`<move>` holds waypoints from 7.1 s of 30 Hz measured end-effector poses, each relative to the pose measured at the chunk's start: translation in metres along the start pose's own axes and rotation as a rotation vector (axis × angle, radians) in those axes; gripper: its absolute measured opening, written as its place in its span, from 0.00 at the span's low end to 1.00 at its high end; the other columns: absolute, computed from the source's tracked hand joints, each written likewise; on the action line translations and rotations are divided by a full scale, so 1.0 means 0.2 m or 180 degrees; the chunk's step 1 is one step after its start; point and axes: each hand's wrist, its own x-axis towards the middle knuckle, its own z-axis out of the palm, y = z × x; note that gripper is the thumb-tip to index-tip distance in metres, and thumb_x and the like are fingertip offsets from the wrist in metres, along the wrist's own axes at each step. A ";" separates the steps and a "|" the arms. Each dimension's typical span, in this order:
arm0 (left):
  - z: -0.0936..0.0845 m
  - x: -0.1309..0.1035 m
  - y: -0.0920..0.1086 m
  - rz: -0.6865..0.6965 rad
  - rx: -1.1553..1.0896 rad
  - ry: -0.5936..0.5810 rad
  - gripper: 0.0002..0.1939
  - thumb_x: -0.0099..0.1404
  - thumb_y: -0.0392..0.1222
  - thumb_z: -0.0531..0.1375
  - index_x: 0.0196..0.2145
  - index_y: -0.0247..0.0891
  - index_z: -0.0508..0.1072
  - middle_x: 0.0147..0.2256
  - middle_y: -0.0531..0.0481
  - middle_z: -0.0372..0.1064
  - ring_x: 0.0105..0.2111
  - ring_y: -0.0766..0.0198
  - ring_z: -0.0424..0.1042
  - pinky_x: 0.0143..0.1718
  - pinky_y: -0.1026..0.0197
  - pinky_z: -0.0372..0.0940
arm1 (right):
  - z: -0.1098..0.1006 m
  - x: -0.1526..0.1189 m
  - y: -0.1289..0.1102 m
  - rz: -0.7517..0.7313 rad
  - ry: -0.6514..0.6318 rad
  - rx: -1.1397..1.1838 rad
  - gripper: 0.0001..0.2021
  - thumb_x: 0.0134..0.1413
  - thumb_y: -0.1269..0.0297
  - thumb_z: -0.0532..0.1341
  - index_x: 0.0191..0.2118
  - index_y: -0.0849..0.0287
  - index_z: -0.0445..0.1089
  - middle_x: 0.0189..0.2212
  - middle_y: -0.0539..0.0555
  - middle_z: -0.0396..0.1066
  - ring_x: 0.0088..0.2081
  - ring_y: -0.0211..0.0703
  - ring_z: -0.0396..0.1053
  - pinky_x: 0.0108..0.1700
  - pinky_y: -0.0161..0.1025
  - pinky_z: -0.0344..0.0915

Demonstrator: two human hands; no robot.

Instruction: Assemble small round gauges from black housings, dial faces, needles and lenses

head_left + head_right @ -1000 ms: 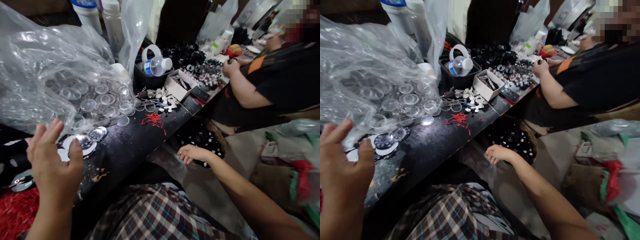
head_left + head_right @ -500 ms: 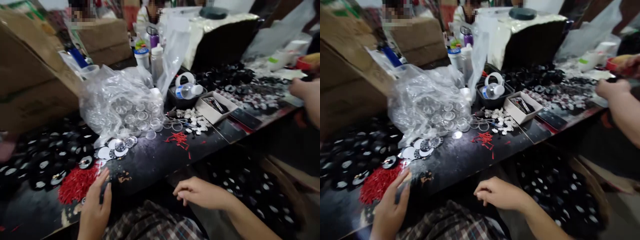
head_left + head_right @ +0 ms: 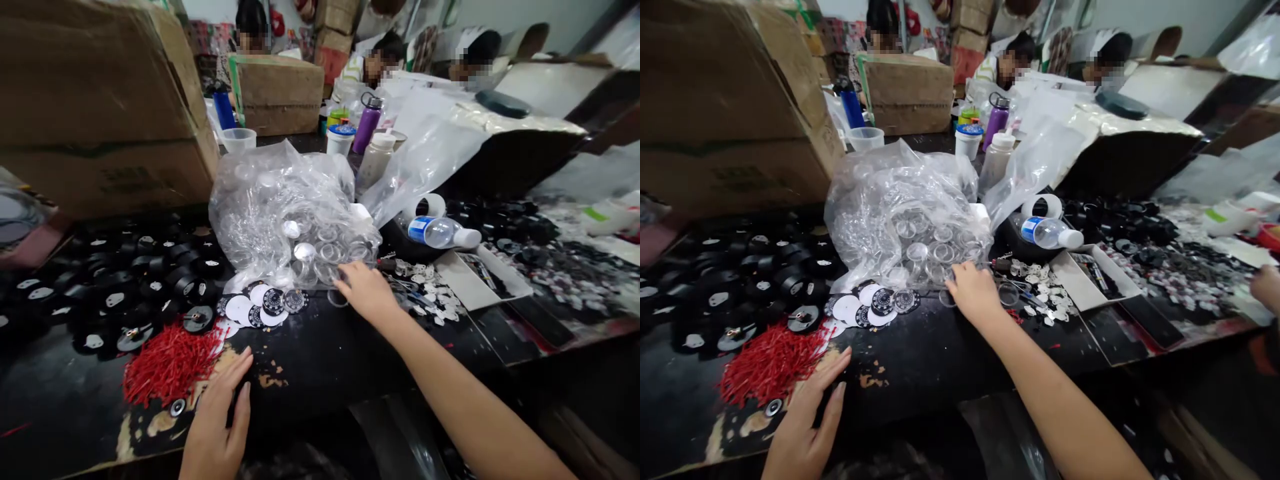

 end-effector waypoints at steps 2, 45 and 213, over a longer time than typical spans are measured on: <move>0.01 0.00 0.01 0.0070 -0.0038 -0.0012 0.20 0.67 0.37 0.53 0.56 0.43 0.63 0.55 0.45 0.68 0.56 0.58 0.65 0.56 0.55 0.62 | 0.04 0.02 -0.06 -0.0220 -0.0016 -0.0103 0.15 0.60 0.64 0.56 0.51 0.59 0.70 0.48 0.61 0.72 0.50 0.52 0.69 0.52 0.48 0.62; -0.27 0.04 0.03 -0.3563 -0.4938 0.0420 0.18 0.61 0.51 0.62 0.47 0.43 0.75 0.46 0.48 0.75 0.41 0.60 0.74 0.47 0.56 0.69 | 0.19 -0.22 -0.40 -0.0746 0.0384 0.0011 0.15 0.62 0.63 0.53 0.51 0.55 0.70 0.51 0.59 0.69 0.48 0.55 0.64 0.48 0.52 0.58; -0.29 0.00 0.09 -0.3008 -0.3967 0.0074 0.24 0.63 0.50 0.60 0.57 0.50 0.67 0.62 0.53 0.61 0.64 0.55 0.53 0.64 0.54 0.49 | 0.05 -0.42 -0.86 -0.2161 -0.0162 0.1121 0.06 0.58 0.73 0.55 0.34 0.61 0.69 0.30 0.54 0.69 0.34 0.45 0.65 0.39 0.44 0.57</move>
